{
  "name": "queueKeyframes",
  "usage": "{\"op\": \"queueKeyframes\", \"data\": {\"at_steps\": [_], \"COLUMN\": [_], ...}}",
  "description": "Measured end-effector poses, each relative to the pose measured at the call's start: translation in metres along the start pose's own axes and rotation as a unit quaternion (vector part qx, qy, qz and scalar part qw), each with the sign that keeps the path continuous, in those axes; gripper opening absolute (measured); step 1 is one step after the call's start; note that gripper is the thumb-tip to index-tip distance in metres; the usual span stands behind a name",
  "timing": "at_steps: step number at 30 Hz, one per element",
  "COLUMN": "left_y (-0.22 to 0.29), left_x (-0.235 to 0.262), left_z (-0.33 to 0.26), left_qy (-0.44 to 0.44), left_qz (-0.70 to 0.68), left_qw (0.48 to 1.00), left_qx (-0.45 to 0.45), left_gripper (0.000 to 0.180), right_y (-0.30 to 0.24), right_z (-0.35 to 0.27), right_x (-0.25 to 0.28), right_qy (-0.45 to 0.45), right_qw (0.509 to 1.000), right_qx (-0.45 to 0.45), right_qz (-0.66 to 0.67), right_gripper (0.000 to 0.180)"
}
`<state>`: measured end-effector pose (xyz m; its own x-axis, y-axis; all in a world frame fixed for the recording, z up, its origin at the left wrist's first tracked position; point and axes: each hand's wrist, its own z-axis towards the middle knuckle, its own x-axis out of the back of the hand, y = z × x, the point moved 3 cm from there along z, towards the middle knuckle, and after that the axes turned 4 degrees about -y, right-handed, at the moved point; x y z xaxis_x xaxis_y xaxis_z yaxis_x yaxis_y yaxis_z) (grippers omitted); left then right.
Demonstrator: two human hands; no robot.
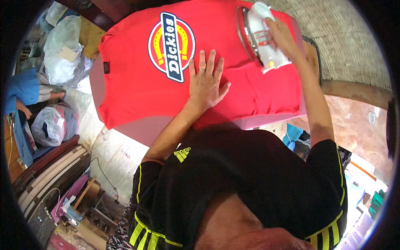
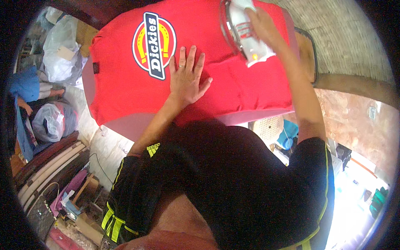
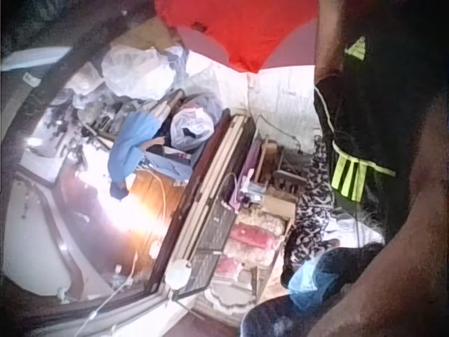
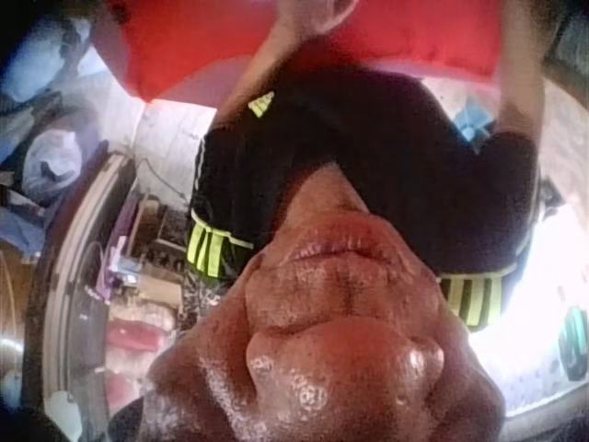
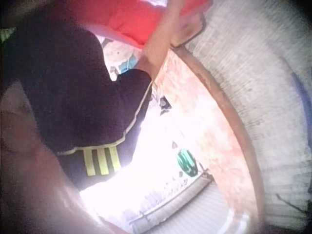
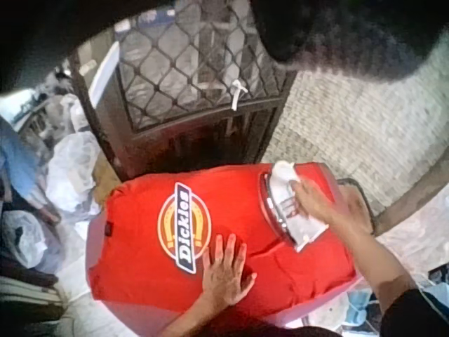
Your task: The person irons a dark blue Dickies t-shirt on a pink ironing board, smoothing the fabric and using a steam iron. After finishing, they fold the shirt and place it on a nearby surface. They then pick up a red Dickies t-shirt, lay it on the board, and begin ironing it.
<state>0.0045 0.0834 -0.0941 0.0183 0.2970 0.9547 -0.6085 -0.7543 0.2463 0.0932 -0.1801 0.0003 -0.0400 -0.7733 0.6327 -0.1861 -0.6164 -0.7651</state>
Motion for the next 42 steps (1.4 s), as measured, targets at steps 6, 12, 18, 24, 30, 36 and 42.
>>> {"op": "queueKeyframes", "data": {"at_steps": [6, 12, 18, 24, 30, 36, 42], "left_y": [0.068, 0.112, 0.122, 0.132, 0.105, 0.045, 0.028], "left_x": [-0.017, -0.027, -0.022, -0.037, -0.027, 0.013, 0.008], "left_z": [-0.022, -0.025, -0.035, -0.055, -0.061, -0.067, -0.092], "left_qy": [-0.046, -0.104, -0.108, -0.087, -0.117, 0.038, -0.011], "left_qz": [-0.062, -0.054, -0.061, -0.082, -0.344, -0.086, 0.053], "left_qw": [0.993, 0.982, 0.976, 0.97, 0.908, 0.995, 0.998], "left_qx": [-0.092, -0.145, -0.178, -0.212, -0.21, -0.028, 0.01], "left_gripper": [0.084, 0.072, 0.057, 0.047, 0.024, 0.05, 0.084], "right_y": [0.025, 0.09, 0.104, 0.122, 0.019, 0.041, 0.135], "right_z": [-0.07, 0.009, 0.054, -0.015, -0.143, -0.138, -0.118], "right_x": [0.006, 0.093, 0.13, 0.046, -0.02, 0.01, 0.121], "right_qy": [0.015, 0.131, 0.135, 0.115, -0.036, -0.052, 0.16], "right_qw": [0.979, 0.934, 0.951, 0.952, 0.971, 0.971, 0.925], "right_qx": [0.145, 0.135, 0.033, 0.152, 0.189, 0.098, 0.071], "right_qz": [-0.144, -0.302, -0.277, -0.239, -0.144, -0.213, -0.338], "right_gripper": [0.044, 0.046, 0.056, 0.052, 0.04, 0.04, 0.05]}}
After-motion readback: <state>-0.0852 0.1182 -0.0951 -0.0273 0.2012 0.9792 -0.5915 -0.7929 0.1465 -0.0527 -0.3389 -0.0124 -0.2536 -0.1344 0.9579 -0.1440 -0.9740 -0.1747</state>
